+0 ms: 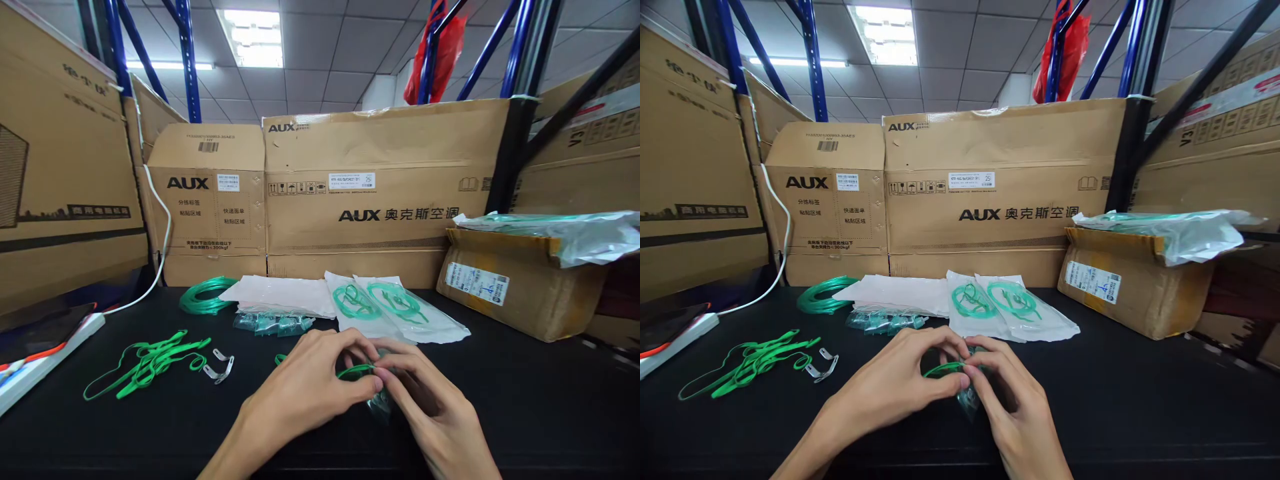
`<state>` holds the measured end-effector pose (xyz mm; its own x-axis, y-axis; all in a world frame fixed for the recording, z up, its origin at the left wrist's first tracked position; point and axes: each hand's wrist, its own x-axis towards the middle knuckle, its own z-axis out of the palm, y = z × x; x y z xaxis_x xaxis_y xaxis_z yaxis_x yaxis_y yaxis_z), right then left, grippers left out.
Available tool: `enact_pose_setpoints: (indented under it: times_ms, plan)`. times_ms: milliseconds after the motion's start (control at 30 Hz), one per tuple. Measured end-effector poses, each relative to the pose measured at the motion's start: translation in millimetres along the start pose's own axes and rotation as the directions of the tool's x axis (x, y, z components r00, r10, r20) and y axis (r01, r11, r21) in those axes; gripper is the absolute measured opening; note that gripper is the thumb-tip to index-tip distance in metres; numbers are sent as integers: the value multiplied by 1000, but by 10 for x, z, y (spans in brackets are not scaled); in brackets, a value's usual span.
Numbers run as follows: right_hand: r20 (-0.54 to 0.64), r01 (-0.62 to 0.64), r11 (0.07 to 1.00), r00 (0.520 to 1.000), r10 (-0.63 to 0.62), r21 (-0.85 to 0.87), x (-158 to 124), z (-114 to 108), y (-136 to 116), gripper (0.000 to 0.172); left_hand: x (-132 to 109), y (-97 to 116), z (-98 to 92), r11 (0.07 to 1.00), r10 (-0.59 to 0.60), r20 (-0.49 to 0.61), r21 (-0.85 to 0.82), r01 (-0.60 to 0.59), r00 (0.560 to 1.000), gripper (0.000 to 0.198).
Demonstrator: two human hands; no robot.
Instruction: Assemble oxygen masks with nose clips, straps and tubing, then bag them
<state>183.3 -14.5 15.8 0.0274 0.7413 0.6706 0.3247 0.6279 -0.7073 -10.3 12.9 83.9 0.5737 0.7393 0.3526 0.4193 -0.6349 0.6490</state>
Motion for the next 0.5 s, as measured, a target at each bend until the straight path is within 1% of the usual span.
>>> enact_pose_setpoints:
  times_ms: [267,500]
  plan:
    - [-15,-11,1000,1000,10,-18,-1,16,-18,9,10,5,3,996,76,-50,42,-74,996,17]
    - [-72,-37,999,997,36,-20,0,1,-8,10,-9,-12,-29,990,114,-63,91,-108,992,18]
